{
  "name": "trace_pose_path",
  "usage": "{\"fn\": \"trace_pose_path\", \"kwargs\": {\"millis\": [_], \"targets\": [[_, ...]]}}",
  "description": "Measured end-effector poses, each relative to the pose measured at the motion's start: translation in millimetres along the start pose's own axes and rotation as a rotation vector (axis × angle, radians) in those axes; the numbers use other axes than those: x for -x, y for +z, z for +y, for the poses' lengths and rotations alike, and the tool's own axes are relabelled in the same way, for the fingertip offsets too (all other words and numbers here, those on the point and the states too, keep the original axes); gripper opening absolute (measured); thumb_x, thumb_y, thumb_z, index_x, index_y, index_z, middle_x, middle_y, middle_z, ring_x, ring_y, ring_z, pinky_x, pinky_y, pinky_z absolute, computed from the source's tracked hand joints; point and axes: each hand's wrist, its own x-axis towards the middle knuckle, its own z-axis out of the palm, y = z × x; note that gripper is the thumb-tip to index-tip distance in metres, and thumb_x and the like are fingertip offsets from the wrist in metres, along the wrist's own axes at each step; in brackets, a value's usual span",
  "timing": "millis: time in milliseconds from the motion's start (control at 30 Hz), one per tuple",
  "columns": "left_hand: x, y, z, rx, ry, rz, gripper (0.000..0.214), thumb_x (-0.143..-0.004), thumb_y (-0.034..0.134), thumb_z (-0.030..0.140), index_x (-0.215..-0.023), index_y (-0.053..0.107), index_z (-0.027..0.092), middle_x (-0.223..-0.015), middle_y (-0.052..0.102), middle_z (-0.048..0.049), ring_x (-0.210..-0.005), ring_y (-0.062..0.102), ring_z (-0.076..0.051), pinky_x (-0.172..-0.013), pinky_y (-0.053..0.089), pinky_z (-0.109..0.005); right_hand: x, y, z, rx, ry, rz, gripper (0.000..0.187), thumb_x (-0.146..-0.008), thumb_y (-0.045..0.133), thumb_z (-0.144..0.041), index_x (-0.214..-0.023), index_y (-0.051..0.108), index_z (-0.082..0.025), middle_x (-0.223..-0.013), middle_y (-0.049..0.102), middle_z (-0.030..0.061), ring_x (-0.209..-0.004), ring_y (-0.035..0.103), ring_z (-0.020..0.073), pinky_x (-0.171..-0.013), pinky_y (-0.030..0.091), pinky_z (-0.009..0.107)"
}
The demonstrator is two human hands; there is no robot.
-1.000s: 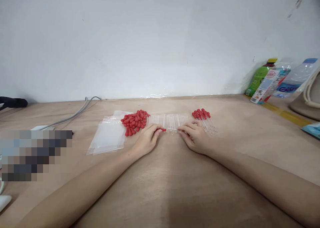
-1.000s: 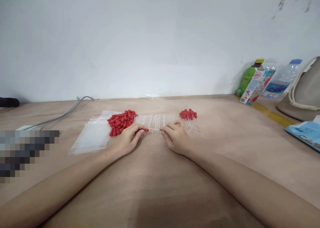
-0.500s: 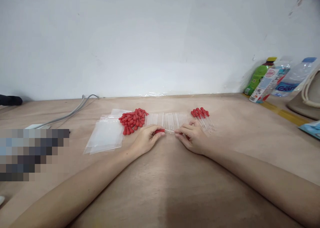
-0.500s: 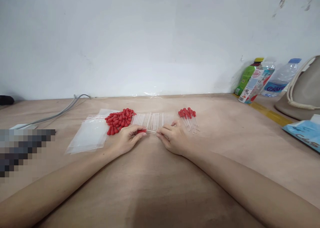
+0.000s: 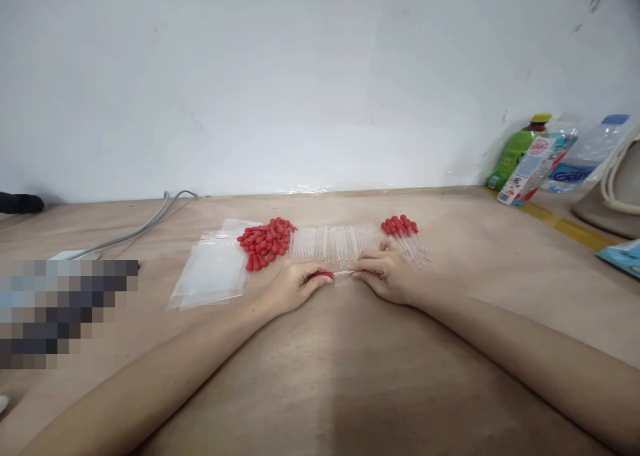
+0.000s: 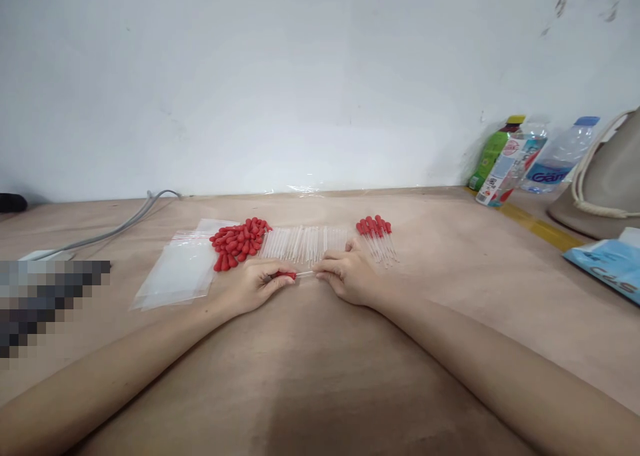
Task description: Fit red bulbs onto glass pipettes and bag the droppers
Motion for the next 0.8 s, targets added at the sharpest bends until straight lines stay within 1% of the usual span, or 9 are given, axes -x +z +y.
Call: {"fn": "trace_pose_path", "kwargs": {"millis": [167,367,467,600,800], "targets": [[0,0.7,-1,-0.016,-0.006,0.002,0.013,-0.082,0.053,0.021,-0.086,0.065,0.018,-0.081,0.067,-0.0005,-0.072,0.06,-0.012,-0.066,0.046,-0.022,0,-1,-6,0.096,-0.004,0.02,0.023,-0.085,0.043,-0.023,-0.081,0.065,-0.021,-0.071,0.062,0.0001,-0.058,0.046,0.0097,-0.071,0.023,0.032],[0,1.0,2,-0.05,0.008,-0.001,0.012,-0.081,0.055,0.023,-0.085,0.065,0.018,-0.078,0.067,-0.0005,-0.069,0.059,-0.012,-0.065,0.045,-0.022,1,2,-10,0.09,-0.012,0.037,0.023,-0.085,0.041,-0.022,-0.083,0.064,-0.02,-0.068,0.06,-0.0007,-0.057,0.044,0.0098,-0.07,0.022,0.032],[0,1.8,1,-0.059,0.021,0.008,0.012,-0.08,0.055,0.024,-0.085,0.064,0.018,-0.076,0.066,-0.0004,-0.067,0.059,-0.011,-0.063,0.045,-0.022,-1,3,-13,0.09,-0.006,0.037,0.025,-0.086,0.04,-0.023,-0.079,0.063,-0.019,-0.066,0.059,-0.0001,-0.055,0.042,0.0097,-0.068,0.022,0.031],[-1,1.8,1,-0.07,0.034,0.003,0.013,-0.08,0.055,0.024,-0.085,0.064,0.017,-0.074,0.065,-0.0008,-0.066,0.058,-0.011,-0.061,0.044,-0.021,-4,1,-17,0.1,-0.01,0.0,0.026,-0.086,0.038,-0.022,-0.075,0.061,-0.017,-0.065,0.059,0.0003,-0.054,0.04,0.0097,-0.066,0.022,0.031],[-2,1.0,2,-0.107,0.061,-0.016,0.015,-0.08,0.054,0.024,-0.089,0.064,0.016,-0.076,0.066,-0.003,-0.067,0.059,-0.012,-0.061,0.045,-0.023,-6,1,-20,0.086,-0.017,-0.031,0.026,-0.086,0.037,-0.022,-0.073,0.058,-0.017,-0.064,0.059,0.0002,-0.054,0.042,0.0098,-0.066,0.022,0.03]]}}
